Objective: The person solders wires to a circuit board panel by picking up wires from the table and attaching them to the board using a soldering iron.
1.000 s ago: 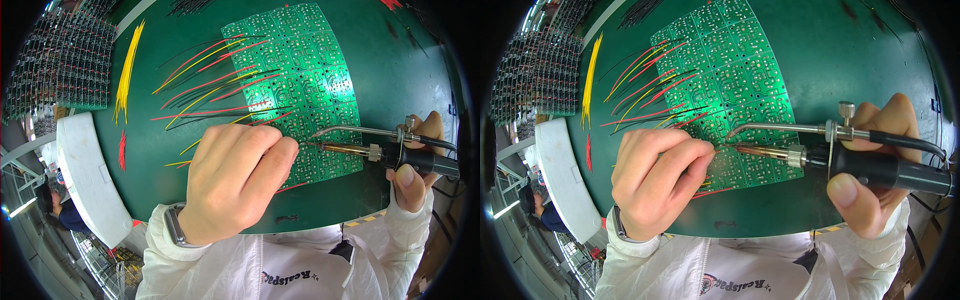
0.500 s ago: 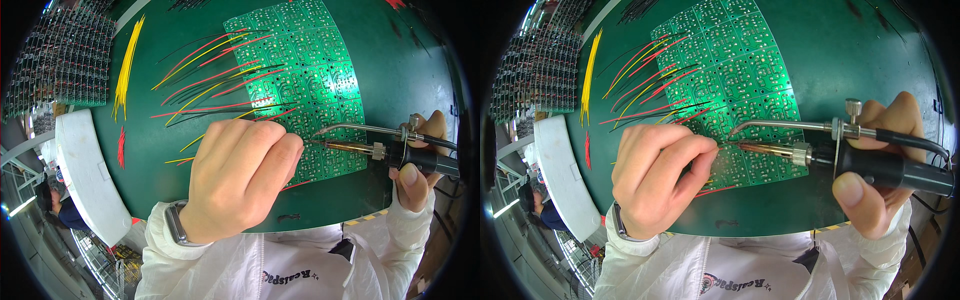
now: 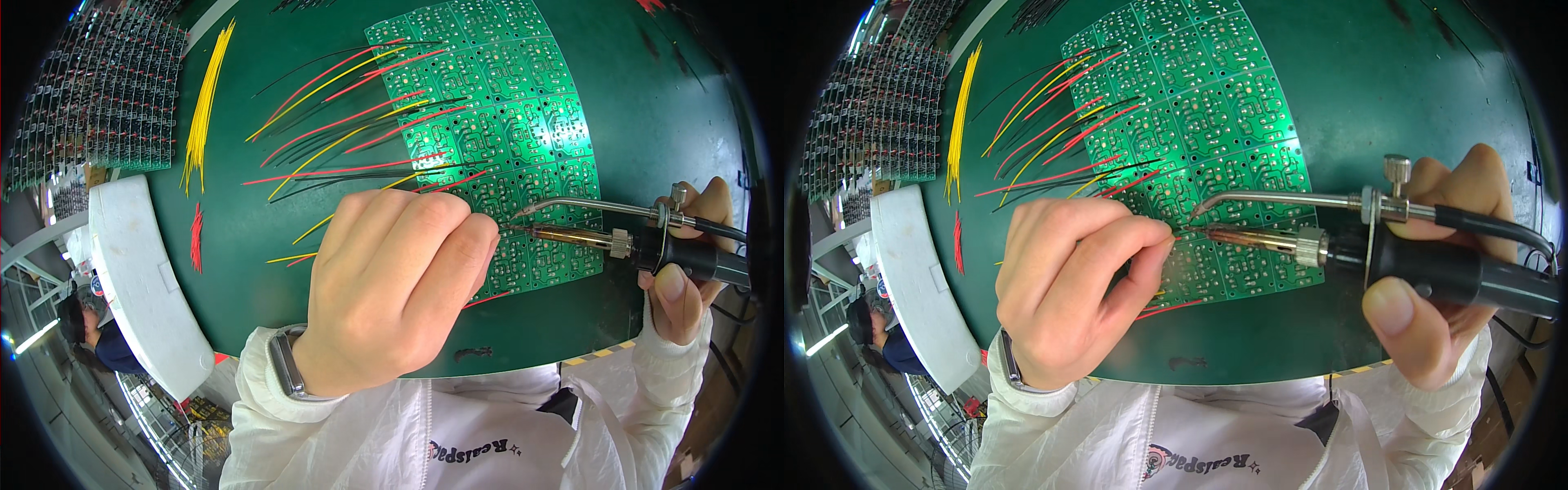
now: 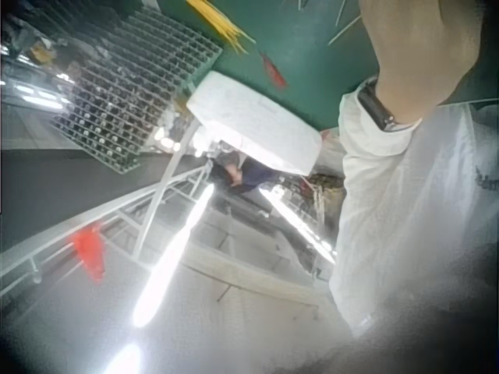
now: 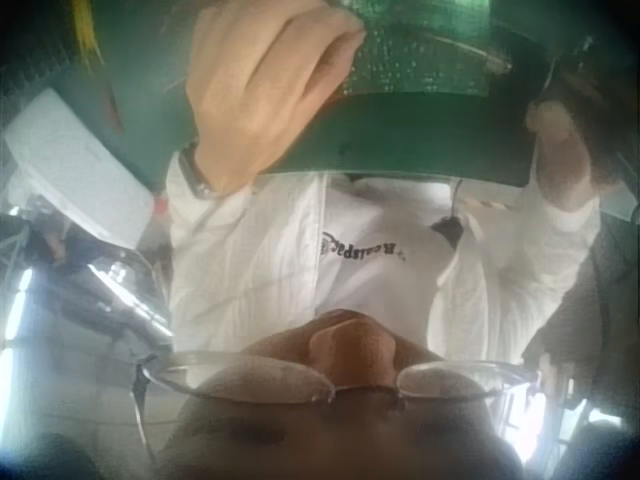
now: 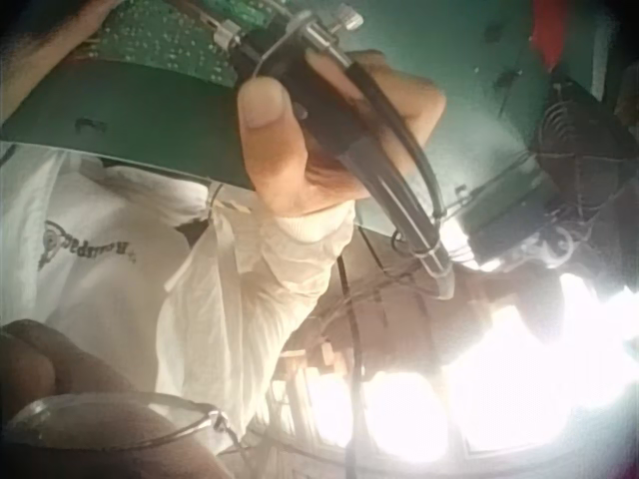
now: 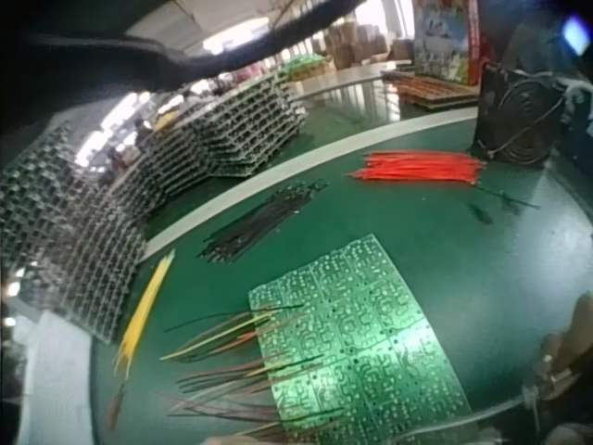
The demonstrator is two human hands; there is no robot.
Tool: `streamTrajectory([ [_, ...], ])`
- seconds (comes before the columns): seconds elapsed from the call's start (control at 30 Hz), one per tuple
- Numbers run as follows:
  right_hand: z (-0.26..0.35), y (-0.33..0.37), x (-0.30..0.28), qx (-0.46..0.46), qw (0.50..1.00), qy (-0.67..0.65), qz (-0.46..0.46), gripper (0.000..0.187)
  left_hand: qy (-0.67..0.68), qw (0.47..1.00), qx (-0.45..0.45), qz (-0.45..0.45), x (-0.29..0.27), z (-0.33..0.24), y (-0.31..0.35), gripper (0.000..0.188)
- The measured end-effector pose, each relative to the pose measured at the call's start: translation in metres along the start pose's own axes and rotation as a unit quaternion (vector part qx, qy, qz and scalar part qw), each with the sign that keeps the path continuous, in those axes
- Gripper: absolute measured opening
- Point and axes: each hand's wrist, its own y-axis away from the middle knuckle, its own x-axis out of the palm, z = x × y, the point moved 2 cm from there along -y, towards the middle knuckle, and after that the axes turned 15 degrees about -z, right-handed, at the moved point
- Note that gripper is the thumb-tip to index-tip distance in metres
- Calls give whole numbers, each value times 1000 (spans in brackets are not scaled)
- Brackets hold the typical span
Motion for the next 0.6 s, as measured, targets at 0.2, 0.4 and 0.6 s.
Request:
streamTrajectory([
  [0.2,0,-3,-7,-60,998,32,4,47,3,1000,7,-2,1,1,0,28],
  [0.4,-2,-1,-6,-123,989,84,-8,54,0,1000,11,-5,2,2,1,28],
  [0.6,-2,-5,1,-127,989,69,-23,52,1,1000,16,-8,2,3,2,27],
])
